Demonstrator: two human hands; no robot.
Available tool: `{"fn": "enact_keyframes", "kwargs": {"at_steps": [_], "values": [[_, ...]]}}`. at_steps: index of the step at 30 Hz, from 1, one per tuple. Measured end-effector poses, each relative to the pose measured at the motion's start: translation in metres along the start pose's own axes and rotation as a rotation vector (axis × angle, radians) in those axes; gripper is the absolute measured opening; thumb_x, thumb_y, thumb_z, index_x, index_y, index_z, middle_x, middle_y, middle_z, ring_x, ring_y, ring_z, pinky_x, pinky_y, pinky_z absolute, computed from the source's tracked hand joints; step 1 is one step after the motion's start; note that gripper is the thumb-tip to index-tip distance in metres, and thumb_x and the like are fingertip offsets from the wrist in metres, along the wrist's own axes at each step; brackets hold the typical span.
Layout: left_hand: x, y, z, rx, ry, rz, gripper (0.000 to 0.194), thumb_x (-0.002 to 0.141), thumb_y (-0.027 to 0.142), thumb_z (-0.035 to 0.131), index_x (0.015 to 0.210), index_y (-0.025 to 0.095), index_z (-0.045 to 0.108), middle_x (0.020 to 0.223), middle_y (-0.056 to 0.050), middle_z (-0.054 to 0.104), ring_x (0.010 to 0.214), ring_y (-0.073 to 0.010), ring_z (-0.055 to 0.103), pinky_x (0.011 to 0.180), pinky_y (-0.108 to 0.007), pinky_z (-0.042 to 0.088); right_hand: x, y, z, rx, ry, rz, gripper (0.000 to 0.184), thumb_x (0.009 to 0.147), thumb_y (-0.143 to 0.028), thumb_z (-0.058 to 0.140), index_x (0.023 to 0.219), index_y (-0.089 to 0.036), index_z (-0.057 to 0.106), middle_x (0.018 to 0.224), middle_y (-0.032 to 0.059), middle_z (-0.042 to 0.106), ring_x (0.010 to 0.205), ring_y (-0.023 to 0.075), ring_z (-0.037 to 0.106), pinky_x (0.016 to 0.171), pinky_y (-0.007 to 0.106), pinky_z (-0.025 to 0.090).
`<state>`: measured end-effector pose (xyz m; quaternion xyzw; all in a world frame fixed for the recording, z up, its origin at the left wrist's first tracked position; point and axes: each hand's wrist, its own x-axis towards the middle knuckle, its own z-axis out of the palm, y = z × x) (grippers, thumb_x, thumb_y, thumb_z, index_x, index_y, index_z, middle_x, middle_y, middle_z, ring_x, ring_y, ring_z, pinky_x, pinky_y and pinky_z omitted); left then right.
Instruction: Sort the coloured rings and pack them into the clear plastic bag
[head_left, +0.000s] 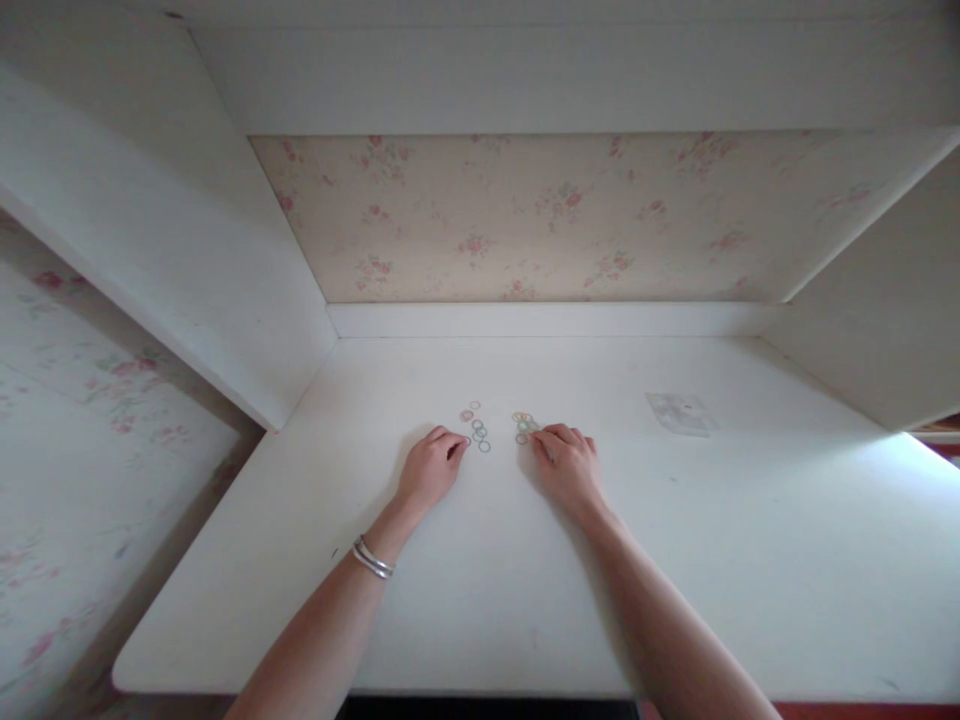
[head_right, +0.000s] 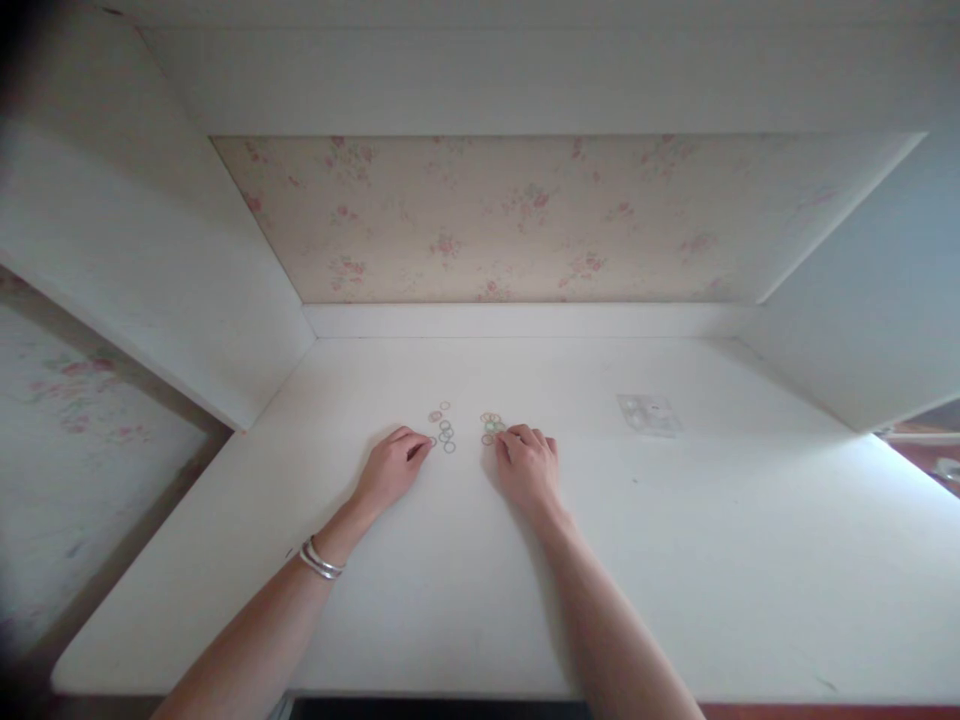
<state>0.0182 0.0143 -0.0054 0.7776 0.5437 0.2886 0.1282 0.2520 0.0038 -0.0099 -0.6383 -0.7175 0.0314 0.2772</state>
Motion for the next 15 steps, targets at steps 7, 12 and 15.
{"fn": "enact_keyframes", "kwargs": {"at_steps": [7, 12, 15], "values": [[0.001, -0.001, -0.003, 0.0, 0.038, -0.039, 0.019, 0.09, 0.027, 0.047, 0.091, 0.024, 0.065, 0.092, -0.001, 0.064, 0.081, -0.0137, 0.06, 0.076, -0.026, 0.047, -0.012, -0.045, 0.004, 0.038, -0.117, -0.186, 0.028, 0.092, -0.03, 0.041, 0.106, -0.026, 0.064, 0.095, 0.0058, 0.062, 0.09, 0.019, 0.052, 0.079, 0.031, 0.033], [-0.002, -0.004, -0.009, -0.032, 0.07, -0.062, 0.018, 0.089, 0.027, 0.048, 0.089, 0.023, 0.065, 0.089, -0.002, 0.063, 0.08, -0.0136, 0.06, 0.076, -0.027, 0.047, -0.013, -0.062, 0.006, -0.033, -0.182, -0.219, 0.027, 0.092, -0.031, 0.042, 0.11, -0.029, 0.062, 0.096, 0.0058, 0.06, 0.091, 0.0193, 0.051, 0.079, 0.033, 0.03], [-0.004, -0.003, -0.012, -0.03, 0.066, -0.051, 0.019, 0.089, 0.026, 0.047, 0.088, 0.023, 0.065, 0.089, -0.002, 0.063, 0.079, -0.0138, 0.06, 0.075, -0.026, 0.047, -0.014, -0.06, 0.006, -0.013, -0.208, -0.212, 0.026, 0.093, -0.03, 0.041, 0.098, -0.027, 0.066, 0.094, 0.0046, 0.06, 0.09, 0.0177, 0.051, 0.078, 0.032, 0.03]]}}
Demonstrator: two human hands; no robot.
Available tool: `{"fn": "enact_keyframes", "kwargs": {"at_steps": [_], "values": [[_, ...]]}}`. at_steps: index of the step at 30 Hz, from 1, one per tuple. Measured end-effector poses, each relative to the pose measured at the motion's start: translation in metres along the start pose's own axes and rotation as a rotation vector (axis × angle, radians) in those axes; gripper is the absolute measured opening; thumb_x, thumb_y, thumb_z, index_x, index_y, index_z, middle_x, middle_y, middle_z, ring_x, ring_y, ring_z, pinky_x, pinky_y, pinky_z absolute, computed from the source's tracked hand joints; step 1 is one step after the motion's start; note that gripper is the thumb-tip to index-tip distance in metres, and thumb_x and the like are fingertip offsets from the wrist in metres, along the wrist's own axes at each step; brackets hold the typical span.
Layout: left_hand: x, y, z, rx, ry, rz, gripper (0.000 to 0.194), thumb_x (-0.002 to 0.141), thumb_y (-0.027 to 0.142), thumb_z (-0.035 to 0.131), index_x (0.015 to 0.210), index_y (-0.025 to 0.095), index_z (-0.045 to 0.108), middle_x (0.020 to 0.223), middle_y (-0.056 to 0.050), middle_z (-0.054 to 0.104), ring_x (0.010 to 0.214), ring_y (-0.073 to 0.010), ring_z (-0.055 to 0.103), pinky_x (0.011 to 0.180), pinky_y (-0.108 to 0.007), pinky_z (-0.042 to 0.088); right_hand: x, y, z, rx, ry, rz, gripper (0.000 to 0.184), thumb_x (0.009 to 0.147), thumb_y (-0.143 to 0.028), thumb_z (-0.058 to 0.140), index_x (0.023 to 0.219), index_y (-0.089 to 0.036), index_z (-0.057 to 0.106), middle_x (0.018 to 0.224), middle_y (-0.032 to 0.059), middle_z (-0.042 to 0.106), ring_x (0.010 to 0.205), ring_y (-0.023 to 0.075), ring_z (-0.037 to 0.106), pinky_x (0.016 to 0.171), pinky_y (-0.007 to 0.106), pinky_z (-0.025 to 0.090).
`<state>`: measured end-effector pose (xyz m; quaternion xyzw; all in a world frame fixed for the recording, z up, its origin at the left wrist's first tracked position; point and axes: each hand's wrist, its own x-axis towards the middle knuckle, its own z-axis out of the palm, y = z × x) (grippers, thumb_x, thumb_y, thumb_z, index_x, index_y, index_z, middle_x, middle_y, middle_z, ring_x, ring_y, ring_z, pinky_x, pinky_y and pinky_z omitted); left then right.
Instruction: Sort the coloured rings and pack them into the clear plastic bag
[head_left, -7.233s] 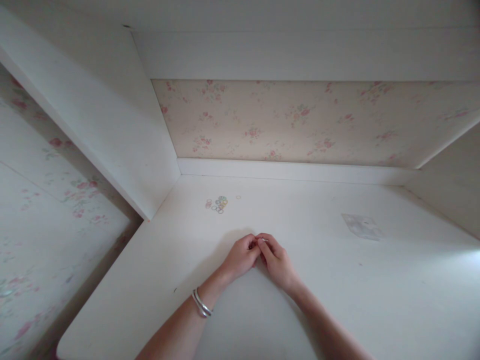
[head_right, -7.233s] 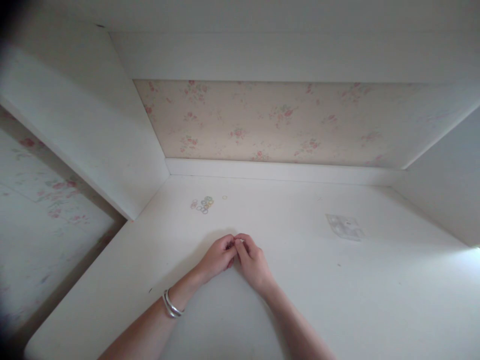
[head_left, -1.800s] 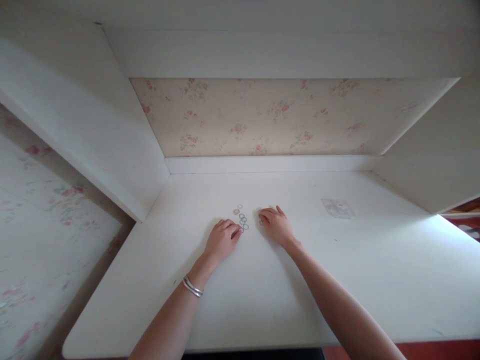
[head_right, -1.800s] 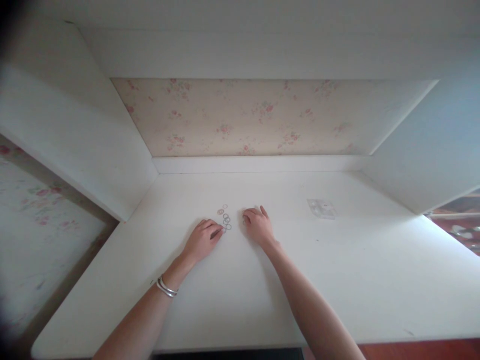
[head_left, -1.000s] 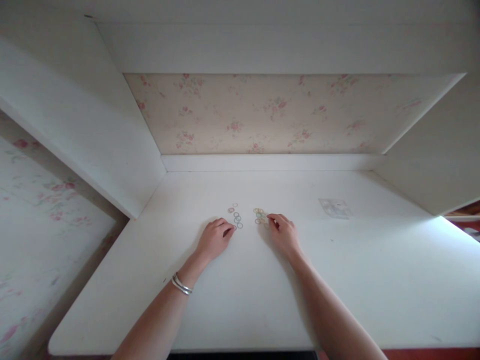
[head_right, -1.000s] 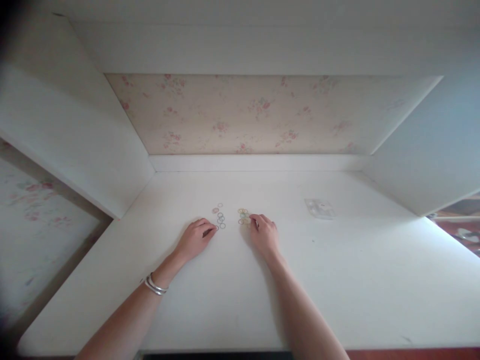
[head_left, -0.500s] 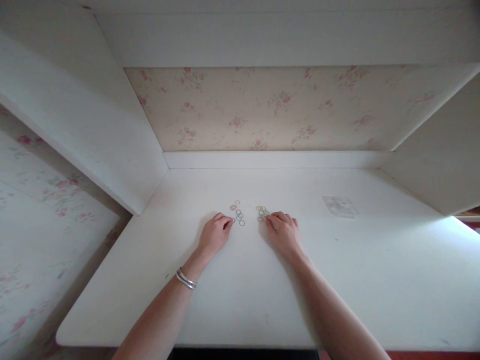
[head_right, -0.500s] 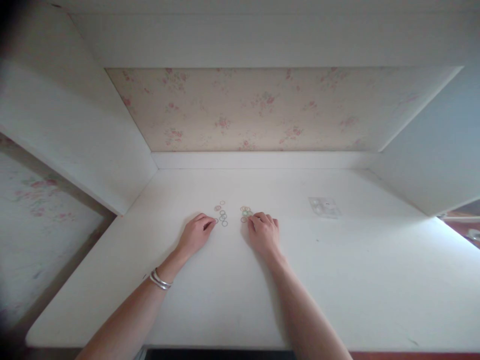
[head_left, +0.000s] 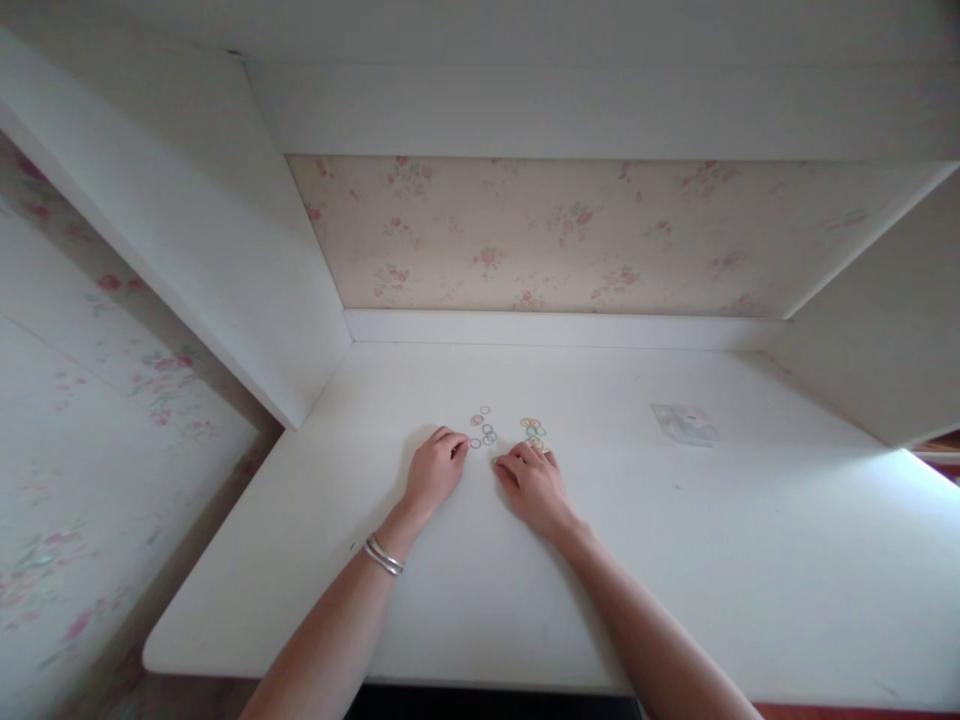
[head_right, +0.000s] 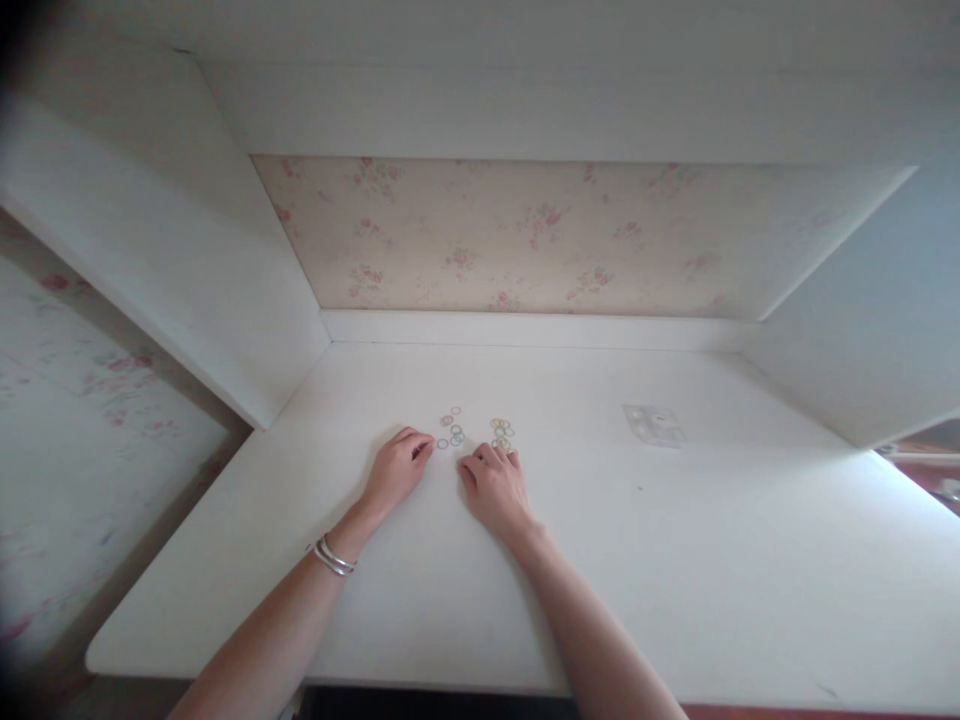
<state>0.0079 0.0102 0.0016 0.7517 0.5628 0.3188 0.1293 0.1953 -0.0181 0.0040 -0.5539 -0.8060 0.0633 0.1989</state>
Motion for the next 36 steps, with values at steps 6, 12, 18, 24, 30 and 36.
{"fn": "enact_keyframes", "kwargs": {"at_steps": [6, 12, 18, 24, 30, 36], "values": [[-0.002, 0.004, -0.002, 0.017, -0.065, 0.018, 0.019, 0.089, 0.025, 0.046, 0.09, 0.023, 0.065, 0.091, -0.002, 0.063, 0.08, -0.0127, 0.06, 0.075, -0.024, 0.046, -0.003, -0.004, 0.008, -0.011, 0.012, 0.042, 0.025, 0.093, -0.025, 0.04, 0.087, -0.022, 0.065, 0.089, 0.0045, 0.058, 0.086, 0.0168, 0.051, 0.075, 0.03, 0.031], [-0.004, 0.004, -0.004, 0.028, -0.1, 0.017, 0.02, 0.089, 0.024, 0.046, 0.092, 0.022, 0.066, 0.094, -0.002, 0.063, 0.083, -0.0121, 0.059, 0.078, -0.023, 0.045, -0.012, -0.013, 0.008, 0.17, 0.083, -0.104, 0.022, 0.093, -0.024, 0.041, 0.089, -0.019, 0.062, 0.089, 0.0054, 0.058, 0.082, 0.0155, 0.051, 0.075, 0.029, 0.035], [-0.002, 0.002, 0.0, 0.025, -0.08, 0.001, 0.021, 0.089, 0.025, 0.046, 0.091, 0.023, 0.067, 0.093, -0.002, 0.064, 0.081, -0.0122, 0.059, 0.076, -0.023, 0.045, -0.02, -0.026, 0.006, 0.175, 0.029, -0.271, 0.021, 0.091, -0.024, 0.045, 0.085, -0.021, 0.065, 0.083, 0.0041, 0.059, 0.08, 0.0161, 0.05, 0.075, 0.03, 0.036], [-0.002, 0.005, 0.001, 0.031, -0.132, 0.009, 0.024, 0.09, 0.029, 0.045, 0.094, 0.024, 0.068, 0.092, -0.001, 0.063, 0.079, -0.0116, 0.058, 0.076, -0.022, 0.044, -0.017, -0.016, 0.006, 0.352, 0.124, -0.166, 0.021, 0.09, -0.026, 0.047, 0.084, -0.021, 0.067, 0.08, 0.0038, 0.06, 0.078, 0.0147, 0.052, 0.073, 0.027, 0.04], [0.007, 0.014, 0.005, 0.082, -0.174, 0.026, 0.025, 0.091, 0.031, 0.042, 0.094, 0.024, 0.066, 0.095, -0.001, 0.063, 0.081, -0.0118, 0.058, 0.076, -0.022, 0.044, -0.009, 0.006, 0.008, 0.461, 0.23, 0.117, 0.025, 0.088, -0.032, 0.046, 0.084, -0.021, 0.068, 0.077, 0.0032, 0.059, 0.07, 0.0133, 0.053, 0.063, 0.024, 0.042], [0.014, 0.025, 0.011, 0.223, -0.235, 0.046, 0.023, 0.091, 0.031, 0.043, 0.101, 0.024, 0.063, 0.103, -0.003, 0.062, 0.09, -0.0149, 0.059, 0.076, -0.024, 0.044, -0.005, 0.012, 0.009, 0.487, 0.208, 0.176, 0.024, 0.086, -0.032, 0.048, 0.081, -0.021, 0.068, 0.076, 0.0024, 0.059, 0.067, 0.0122, 0.053, 0.063, 0.024, 0.041]]}}
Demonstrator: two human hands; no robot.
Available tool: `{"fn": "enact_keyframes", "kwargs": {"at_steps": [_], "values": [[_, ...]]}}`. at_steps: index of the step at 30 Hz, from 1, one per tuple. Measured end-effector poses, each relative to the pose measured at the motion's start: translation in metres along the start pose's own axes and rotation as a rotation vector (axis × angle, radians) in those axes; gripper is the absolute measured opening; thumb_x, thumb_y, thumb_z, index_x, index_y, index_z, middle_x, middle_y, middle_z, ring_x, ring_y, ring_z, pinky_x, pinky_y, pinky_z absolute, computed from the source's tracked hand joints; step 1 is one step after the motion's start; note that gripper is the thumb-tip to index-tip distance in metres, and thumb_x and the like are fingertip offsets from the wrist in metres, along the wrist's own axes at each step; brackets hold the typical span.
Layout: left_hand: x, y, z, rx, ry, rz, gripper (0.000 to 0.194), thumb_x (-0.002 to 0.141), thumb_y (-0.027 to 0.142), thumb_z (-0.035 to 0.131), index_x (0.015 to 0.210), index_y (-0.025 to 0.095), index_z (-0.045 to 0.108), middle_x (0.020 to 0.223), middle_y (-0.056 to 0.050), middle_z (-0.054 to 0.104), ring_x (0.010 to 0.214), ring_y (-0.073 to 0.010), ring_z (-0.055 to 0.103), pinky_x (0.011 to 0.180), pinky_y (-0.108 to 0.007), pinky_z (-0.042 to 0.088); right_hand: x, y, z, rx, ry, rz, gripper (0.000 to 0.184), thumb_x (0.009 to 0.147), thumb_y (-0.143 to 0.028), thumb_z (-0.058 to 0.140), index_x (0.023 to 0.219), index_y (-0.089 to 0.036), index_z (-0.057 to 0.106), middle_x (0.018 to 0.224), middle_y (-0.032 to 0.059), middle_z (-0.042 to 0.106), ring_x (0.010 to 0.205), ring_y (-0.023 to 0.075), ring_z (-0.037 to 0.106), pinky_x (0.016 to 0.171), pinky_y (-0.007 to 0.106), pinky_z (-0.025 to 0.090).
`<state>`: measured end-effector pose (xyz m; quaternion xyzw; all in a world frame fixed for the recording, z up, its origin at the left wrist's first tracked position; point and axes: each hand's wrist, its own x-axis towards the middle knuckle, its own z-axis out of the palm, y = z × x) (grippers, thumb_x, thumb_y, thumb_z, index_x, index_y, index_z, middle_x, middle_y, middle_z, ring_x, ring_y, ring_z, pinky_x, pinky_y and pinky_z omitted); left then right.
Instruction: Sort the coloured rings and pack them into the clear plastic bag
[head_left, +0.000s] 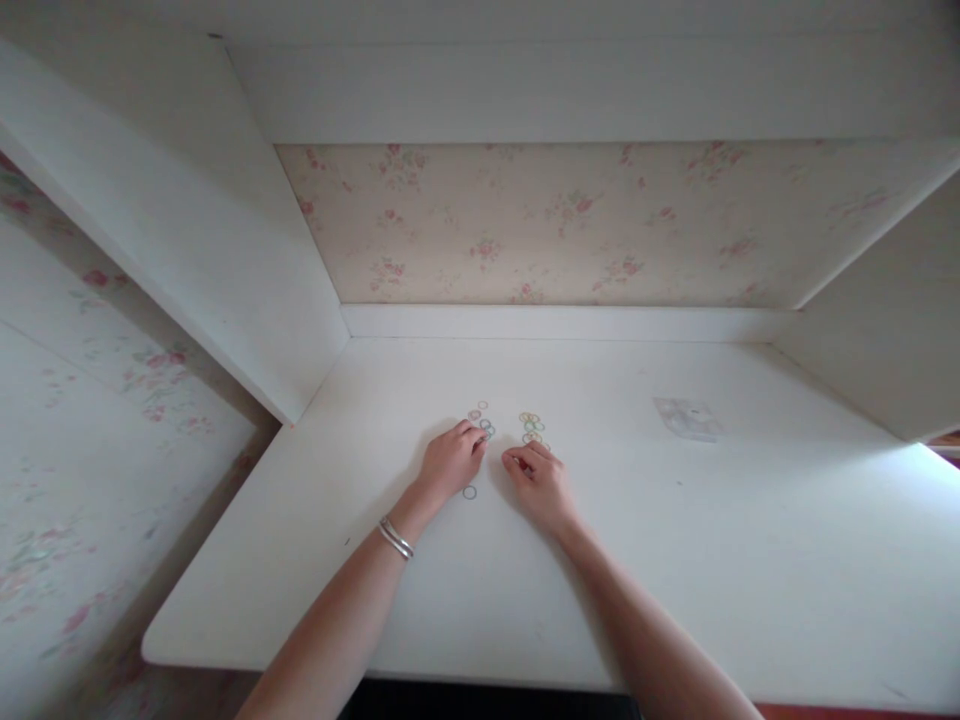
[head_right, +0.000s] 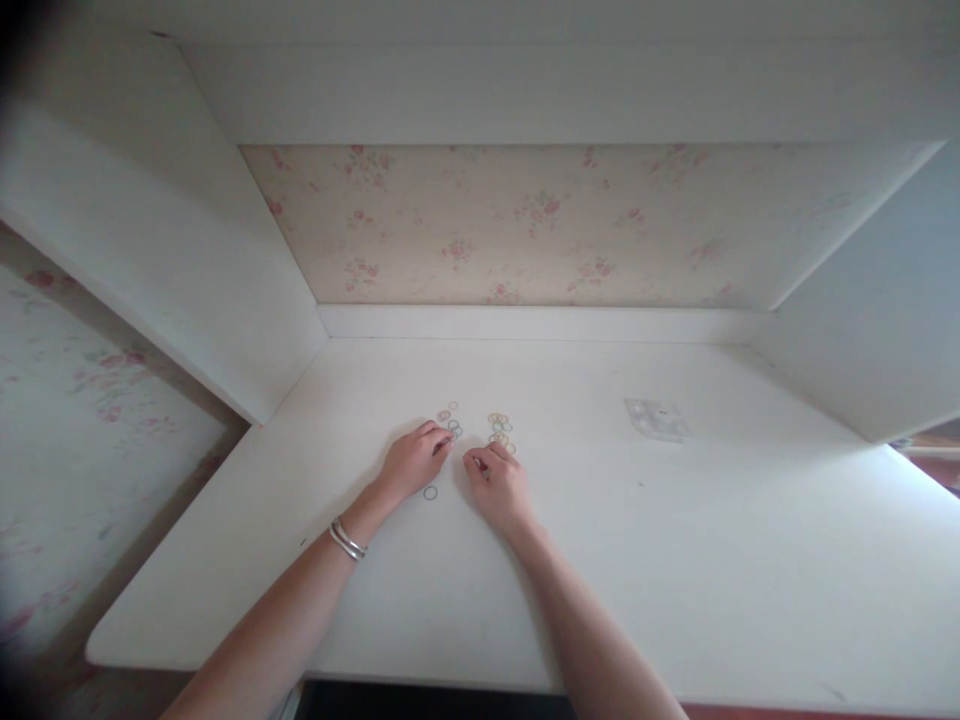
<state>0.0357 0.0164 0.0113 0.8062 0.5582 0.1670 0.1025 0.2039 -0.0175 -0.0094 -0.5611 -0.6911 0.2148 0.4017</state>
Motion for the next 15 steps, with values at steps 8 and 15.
{"fn": "enact_keyframes", "kwargs": {"at_steps": [8, 15], "values": [[-0.002, 0.006, 0.002, 0.082, -0.085, 0.04, 0.022, 0.093, 0.024, 0.037, 0.095, 0.02, 0.058, 0.102, -0.006, 0.06, 0.083, -0.0154, 0.061, 0.069, -0.025, 0.044, -0.001, -0.001, 0.0, -0.003, -0.014, 0.011, 0.025, 0.087, -0.033, 0.047, 0.083, -0.022, 0.069, 0.076, 0.0022, 0.059, 0.065, 0.012, 0.053, 0.061, 0.025, 0.04], [-0.012, -0.001, -0.01, -0.057, 0.039, 0.035, 0.019, 0.094, 0.027, 0.037, 0.095, 0.021, 0.055, 0.1, -0.003, 0.058, 0.084, -0.0136, 0.06, 0.072, -0.023, 0.046, -0.001, 0.0, -0.001, -0.02, -0.021, 0.026, 0.024, 0.086, -0.033, 0.048, 0.083, -0.021, 0.069, 0.075, 0.0023, 0.059, 0.064, 0.0115, 0.052, 0.061, 0.024, 0.04]]}}
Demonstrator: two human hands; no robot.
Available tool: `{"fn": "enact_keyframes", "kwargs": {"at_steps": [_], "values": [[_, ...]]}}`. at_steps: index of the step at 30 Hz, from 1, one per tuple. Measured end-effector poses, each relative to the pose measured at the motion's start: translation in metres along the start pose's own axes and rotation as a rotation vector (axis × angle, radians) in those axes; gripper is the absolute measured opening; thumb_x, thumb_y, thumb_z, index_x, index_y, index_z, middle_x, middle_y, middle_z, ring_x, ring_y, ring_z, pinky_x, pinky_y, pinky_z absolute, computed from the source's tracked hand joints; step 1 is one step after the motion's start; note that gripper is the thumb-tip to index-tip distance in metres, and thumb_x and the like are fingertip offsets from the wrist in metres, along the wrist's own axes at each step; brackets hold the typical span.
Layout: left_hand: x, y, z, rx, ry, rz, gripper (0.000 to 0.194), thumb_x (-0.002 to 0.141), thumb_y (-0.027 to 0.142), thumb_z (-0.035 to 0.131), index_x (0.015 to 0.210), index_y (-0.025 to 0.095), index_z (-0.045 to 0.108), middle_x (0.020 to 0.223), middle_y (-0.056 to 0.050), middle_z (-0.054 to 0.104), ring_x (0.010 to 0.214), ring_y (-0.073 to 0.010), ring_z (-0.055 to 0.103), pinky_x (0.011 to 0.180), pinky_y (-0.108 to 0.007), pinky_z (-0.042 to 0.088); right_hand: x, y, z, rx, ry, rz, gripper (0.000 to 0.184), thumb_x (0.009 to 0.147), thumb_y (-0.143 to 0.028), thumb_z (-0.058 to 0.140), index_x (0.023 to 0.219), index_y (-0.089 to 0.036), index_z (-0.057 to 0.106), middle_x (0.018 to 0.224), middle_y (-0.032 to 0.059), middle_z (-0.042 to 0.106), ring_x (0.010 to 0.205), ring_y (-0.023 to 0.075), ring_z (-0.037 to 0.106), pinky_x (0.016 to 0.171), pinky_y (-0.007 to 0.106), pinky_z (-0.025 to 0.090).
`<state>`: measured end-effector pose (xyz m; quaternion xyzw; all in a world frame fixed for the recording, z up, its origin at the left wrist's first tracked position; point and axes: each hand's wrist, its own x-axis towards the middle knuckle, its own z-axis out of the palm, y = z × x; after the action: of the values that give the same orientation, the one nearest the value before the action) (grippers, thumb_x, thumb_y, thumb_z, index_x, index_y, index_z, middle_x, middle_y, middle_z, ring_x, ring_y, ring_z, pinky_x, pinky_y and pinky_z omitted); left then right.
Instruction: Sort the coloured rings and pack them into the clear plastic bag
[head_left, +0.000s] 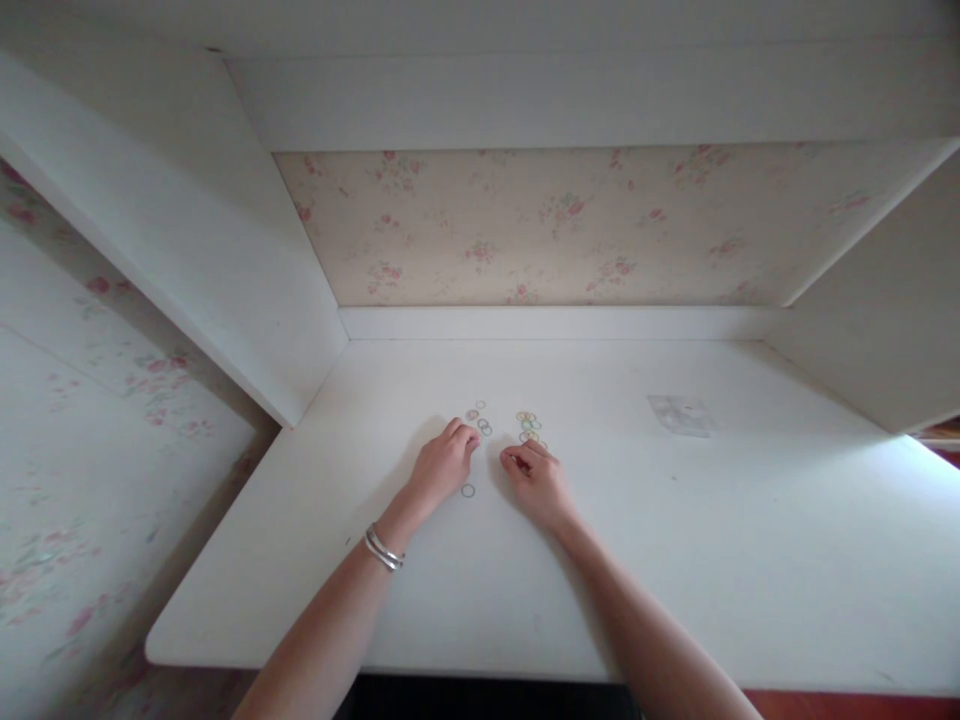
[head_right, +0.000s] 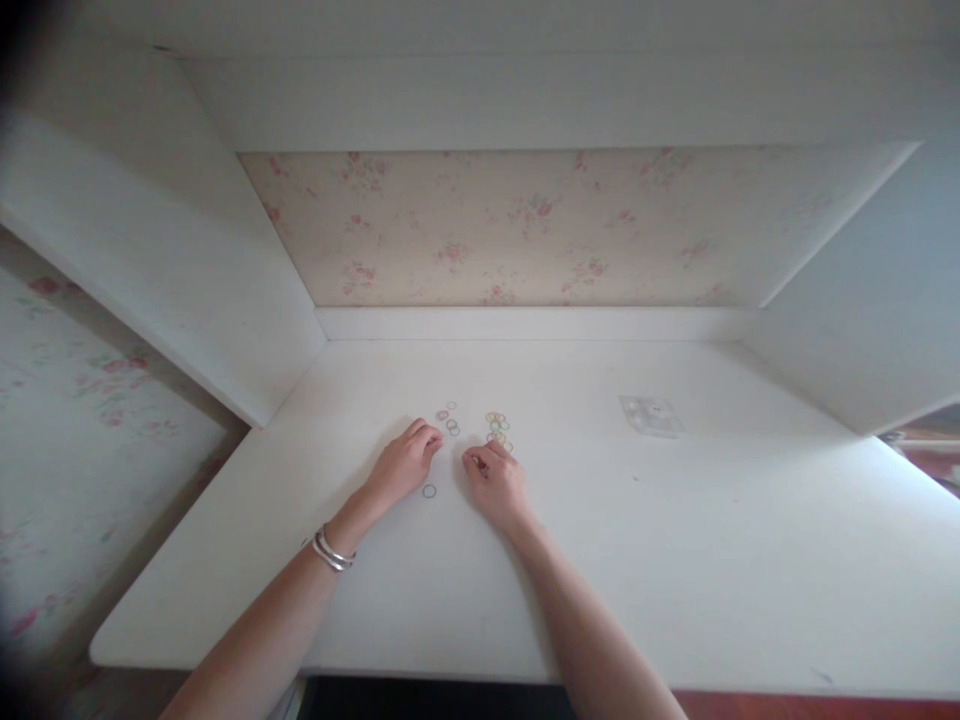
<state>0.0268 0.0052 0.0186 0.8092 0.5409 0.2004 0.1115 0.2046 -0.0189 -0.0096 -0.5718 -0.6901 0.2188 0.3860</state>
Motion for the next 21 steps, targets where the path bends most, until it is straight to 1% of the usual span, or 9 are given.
{"fn": "enact_keyframes", "kwargs": {"at_steps": [2, 4, 7, 11, 14, 18, 21], "values": [[-0.007, -0.003, -0.008, -0.054, 0.019, 0.005, 0.02, 0.094, 0.028, 0.036, 0.094, 0.021, 0.055, 0.098, -0.003, 0.057, 0.084, -0.0125, 0.06, 0.075, -0.023, 0.046, 0.0, 0.001, 0.001, -0.002, -0.007, -0.001, 0.024, 0.086, -0.033, 0.048, 0.083, -0.021, 0.069, 0.076, 0.0025, 0.059, 0.063, 0.0112, 0.052, 0.061, 0.024, 0.04], [-0.016, -0.004, -0.014, -0.094, 0.011, 0.028, 0.021, 0.094, 0.029, 0.036, 0.094, 0.021, 0.055, 0.097, -0.003, 0.057, 0.084, -0.0119, 0.059, 0.076, -0.022, 0.046, 0.0, 0.002, 0.002, -0.006, -0.009, -0.009, 0.025, 0.086, -0.033, 0.047, 0.084, -0.021, 0.069, 0.077, 0.0026, 0.059, 0.064, 0.0115, 0.053, 0.061, 0.024, 0.04], [-0.032, -0.006, -0.02, -0.109, -0.049, 0.084, 0.02, 0.094, 0.029, 0.038, 0.094, 0.021, 0.057, 0.095, -0.001, 0.058, 0.081, -0.0114, 0.059, 0.074, -0.021, 0.045, 0.0, 0.002, 0.003, -0.025, -0.001, -0.016, 0.025, 0.086, -0.033, 0.046, 0.084, -0.021, 0.068, 0.076, 0.0023, 0.059, 0.065, 0.012, 0.053, 0.062, 0.024, 0.04], [-0.05, -0.007, -0.018, -0.041, -0.136, 0.137, 0.021, 0.093, 0.027, 0.039, 0.09, 0.022, 0.06, 0.091, -0.001, 0.059, 0.077, -0.0119, 0.058, 0.071, -0.022, 0.045, 0.001, 0.001, 0.004, -0.069, 0.005, -0.015, 0.025, 0.087, -0.032, 0.045, 0.085, -0.021, 0.067, 0.077, 0.0024, 0.059, 0.067, 0.0123, 0.054, 0.064, 0.025, 0.041], [-0.057, -0.008, -0.014, 0.005, -0.176, 0.147, 0.023, 0.093, 0.025, 0.039, 0.09, 0.022, 0.061, 0.09, -0.001, 0.059, 0.077, -0.0126, 0.059, 0.07, -0.023, 0.045, 0.005, -0.004, 0.006, -0.173, -0.015, -0.003, 0.024, 0.088, -0.03, 0.044, 0.096, -0.023, 0.066, 0.083, 0.0035, 0.06, 0.071, 0.0135, 0.055, 0.066, 0.025, 0.041], [-0.058, -0.01, -0.012, 0.014, -0.205, 0.153, 0.023, 0.093, 0.027, 0.04, 0.09, 0.023, 0.063, 0.089, -0.001, 0.06, 0.078, -0.0129, 0.059, 0.072, -0.023, 0.045, 0.014, -0.013, 0.01, -0.371, -0.072, -0.037, 0.034, 0.087, -0.029, 0.045, 0.118, -0.028, 0.058, 0.095, 0.006, 0.06, 0.076, 0.0169, 0.056, 0.067, 0.028, 0.04], [-0.057, -0.01, -0.013, 0.007, -0.205, 0.145, 0.022, 0.093, 0.03, 0.041, 0.093, 0.025, 0.062, 0.091, 0.0, 0.061, 0.079, -0.0126, 0.06, 0.073, -0.023, 0.045, 0.018, -0.016, 0.012, -0.452, -0.094, -0.057, 0.034, 0.088, -0.03, 0.045, 0.12, -0.03, 0.057, 0.096, 0.0063, 0.058, 0.076, 0.0175, 0.055, 0.067, 0.029, 0.039]]}}
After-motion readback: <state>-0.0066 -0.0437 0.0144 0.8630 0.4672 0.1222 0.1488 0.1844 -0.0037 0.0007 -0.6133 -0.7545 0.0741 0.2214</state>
